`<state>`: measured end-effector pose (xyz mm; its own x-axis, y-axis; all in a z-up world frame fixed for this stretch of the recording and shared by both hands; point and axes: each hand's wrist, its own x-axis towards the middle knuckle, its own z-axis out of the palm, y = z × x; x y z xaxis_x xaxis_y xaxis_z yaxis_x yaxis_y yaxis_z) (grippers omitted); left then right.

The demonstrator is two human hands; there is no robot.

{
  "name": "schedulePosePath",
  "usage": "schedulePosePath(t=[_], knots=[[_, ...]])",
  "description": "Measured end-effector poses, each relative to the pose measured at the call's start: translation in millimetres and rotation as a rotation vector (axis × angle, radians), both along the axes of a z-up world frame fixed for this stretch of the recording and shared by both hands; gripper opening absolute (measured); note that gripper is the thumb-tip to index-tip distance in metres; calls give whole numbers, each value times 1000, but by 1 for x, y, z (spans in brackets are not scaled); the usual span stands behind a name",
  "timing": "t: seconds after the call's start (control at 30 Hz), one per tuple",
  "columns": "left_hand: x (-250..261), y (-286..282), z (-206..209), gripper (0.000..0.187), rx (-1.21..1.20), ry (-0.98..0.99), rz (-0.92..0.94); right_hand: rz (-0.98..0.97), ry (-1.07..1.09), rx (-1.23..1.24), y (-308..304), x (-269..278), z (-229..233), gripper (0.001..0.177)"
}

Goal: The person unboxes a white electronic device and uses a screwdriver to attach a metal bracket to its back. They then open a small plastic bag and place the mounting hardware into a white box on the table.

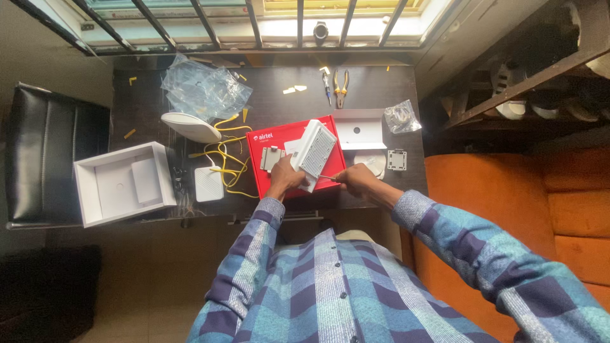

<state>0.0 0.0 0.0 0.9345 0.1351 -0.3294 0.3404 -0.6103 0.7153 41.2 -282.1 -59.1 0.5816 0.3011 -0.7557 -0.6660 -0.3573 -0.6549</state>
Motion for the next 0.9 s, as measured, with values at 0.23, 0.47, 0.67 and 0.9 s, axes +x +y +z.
schedulePosePath(t=[0.23,0.47,0.67,0.9], knots=[[-2,1,17,54,-73,22,31,743,-1247,-535,43,-33,136,29],[1,0,11,49,-53,40,23,1255,-1454,-638,38,-19,125,24],[0,2,13,46,-59,62,6,1165,-1236,-630,47,-30,135,33],[1,-4,22,49,-27,105,24,572,-814,-537,61,-25,169,24]])
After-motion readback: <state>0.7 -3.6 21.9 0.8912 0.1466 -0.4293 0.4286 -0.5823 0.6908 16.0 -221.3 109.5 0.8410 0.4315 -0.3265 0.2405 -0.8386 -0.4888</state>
